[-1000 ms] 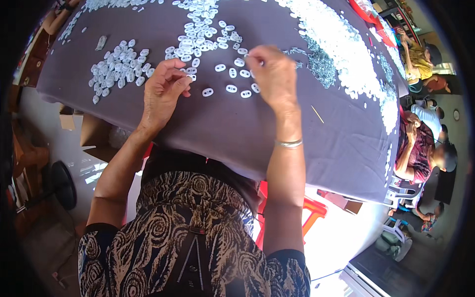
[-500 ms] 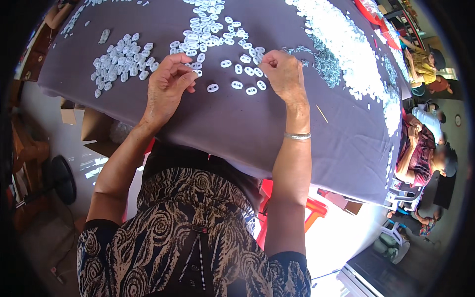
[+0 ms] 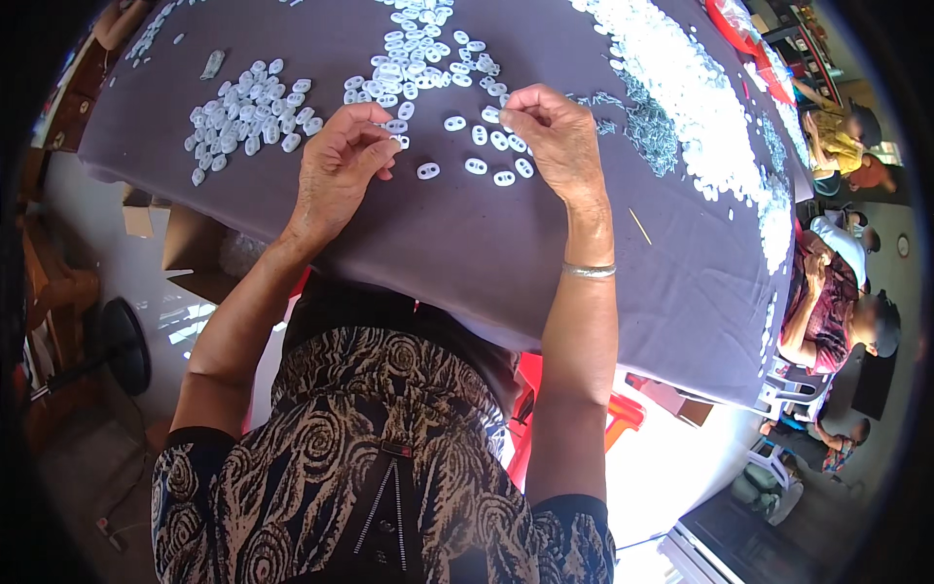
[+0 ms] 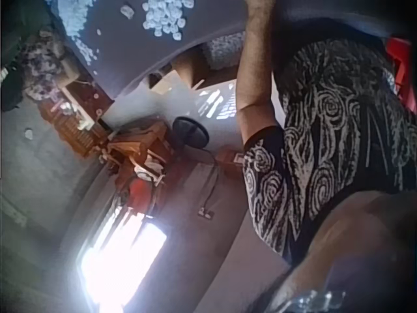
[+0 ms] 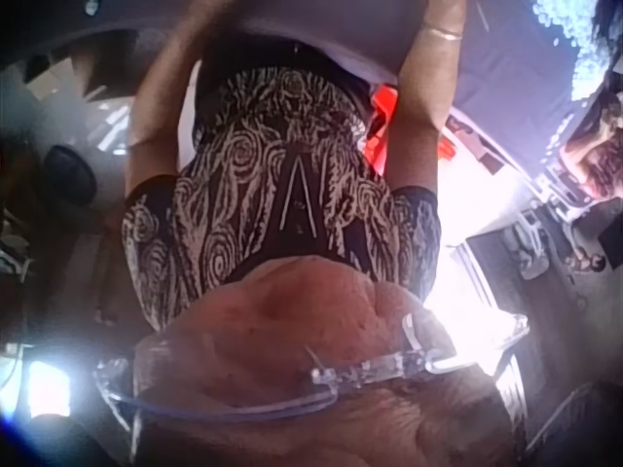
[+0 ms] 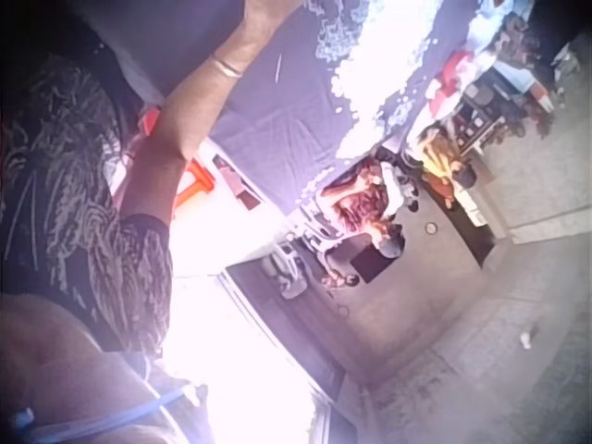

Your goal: Assembling small metal rings into white plastic components on a table.

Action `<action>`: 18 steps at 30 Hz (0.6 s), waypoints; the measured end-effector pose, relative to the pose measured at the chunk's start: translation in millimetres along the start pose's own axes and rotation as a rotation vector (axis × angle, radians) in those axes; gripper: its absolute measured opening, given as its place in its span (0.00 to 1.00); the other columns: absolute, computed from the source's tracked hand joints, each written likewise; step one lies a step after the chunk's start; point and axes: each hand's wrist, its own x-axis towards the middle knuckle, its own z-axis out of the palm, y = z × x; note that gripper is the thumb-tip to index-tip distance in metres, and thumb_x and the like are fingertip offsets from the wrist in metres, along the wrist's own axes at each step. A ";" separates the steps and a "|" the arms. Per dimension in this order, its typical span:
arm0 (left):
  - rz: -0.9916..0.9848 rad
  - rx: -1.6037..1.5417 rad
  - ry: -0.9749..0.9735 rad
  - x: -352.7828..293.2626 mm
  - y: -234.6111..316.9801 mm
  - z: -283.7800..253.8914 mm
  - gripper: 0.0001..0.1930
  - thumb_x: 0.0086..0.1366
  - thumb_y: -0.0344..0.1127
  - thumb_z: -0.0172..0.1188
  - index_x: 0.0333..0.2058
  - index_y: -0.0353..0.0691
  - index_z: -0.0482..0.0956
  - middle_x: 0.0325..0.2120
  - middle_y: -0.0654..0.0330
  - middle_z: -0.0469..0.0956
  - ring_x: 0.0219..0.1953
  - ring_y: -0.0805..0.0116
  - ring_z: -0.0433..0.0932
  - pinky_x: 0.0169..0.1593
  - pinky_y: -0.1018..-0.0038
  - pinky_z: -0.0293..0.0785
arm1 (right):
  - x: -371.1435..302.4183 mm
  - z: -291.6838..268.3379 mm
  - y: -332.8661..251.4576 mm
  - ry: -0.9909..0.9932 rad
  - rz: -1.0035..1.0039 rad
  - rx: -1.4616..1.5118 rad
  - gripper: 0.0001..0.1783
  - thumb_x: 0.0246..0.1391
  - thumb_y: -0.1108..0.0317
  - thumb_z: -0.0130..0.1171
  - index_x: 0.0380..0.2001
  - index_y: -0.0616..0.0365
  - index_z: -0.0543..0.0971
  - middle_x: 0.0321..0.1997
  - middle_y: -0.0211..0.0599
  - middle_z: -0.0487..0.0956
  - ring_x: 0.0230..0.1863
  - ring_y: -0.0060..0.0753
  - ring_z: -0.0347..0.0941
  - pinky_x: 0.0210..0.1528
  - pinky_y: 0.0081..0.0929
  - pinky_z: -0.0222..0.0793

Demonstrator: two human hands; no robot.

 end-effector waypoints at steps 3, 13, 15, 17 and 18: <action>0.004 -0.002 -0.006 -1.0 0.0 -0.5 0.12 0.60 0.23 0.58 0.42 0.40 0.71 0.29 0.66 0.74 0.29 0.82 0.72 0.31 0.82 0.72 | -0.2 2.9 1.9 -0.024 0.000 0.015 0.02 0.51 0.77 0.61 0.30 0.60 0.79 0.25 0.20 0.74 0.26 0.09 0.66 0.29 0.10 0.61; 0.012 0.003 -0.017 -0.1 -1.1 -0.3 0.11 0.60 0.24 0.58 0.41 0.40 0.71 0.29 0.66 0.73 0.29 0.82 0.72 0.31 0.82 0.72 | -2.3 11.5 4.4 -0.079 -0.053 -0.106 0.02 0.53 0.76 0.60 0.32 0.60 0.79 0.26 0.20 0.75 0.28 0.11 0.66 0.30 0.11 0.61; 0.009 0.012 -0.014 0.0 -0.9 0.4 0.11 0.60 0.24 0.58 0.41 0.40 0.71 0.29 0.66 0.73 0.29 0.82 0.72 0.31 0.82 0.72 | -2.8 11.7 4.0 -0.092 -0.051 -0.156 0.02 0.53 0.76 0.60 0.32 0.60 0.79 0.26 0.20 0.75 0.28 0.11 0.65 0.30 0.11 0.61; -0.001 0.009 -0.011 -0.3 -0.7 -0.1 0.11 0.60 0.24 0.58 0.41 0.40 0.71 0.29 0.66 0.73 0.29 0.82 0.72 0.31 0.82 0.72 | -3.0 14.2 2.2 -0.111 -0.051 -0.204 0.02 0.53 0.75 0.60 0.31 0.60 0.79 0.26 0.19 0.75 0.28 0.11 0.65 0.29 0.12 0.60; -0.011 0.006 -0.012 -0.3 -0.6 -0.2 0.10 0.60 0.24 0.58 0.41 0.40 0.71 0.29 0.66 0.73 0.29 0.83 0.72 0.31 0.82 0.71 | -3.8 15.1 -0.3 -0.115 -0.048 -0.231 0.02 0.53 0.75 0.59 0.31 0.60 0.79 0.26 0.19 0.75 0.27 0.11 0.64 0.29 0.12 0.60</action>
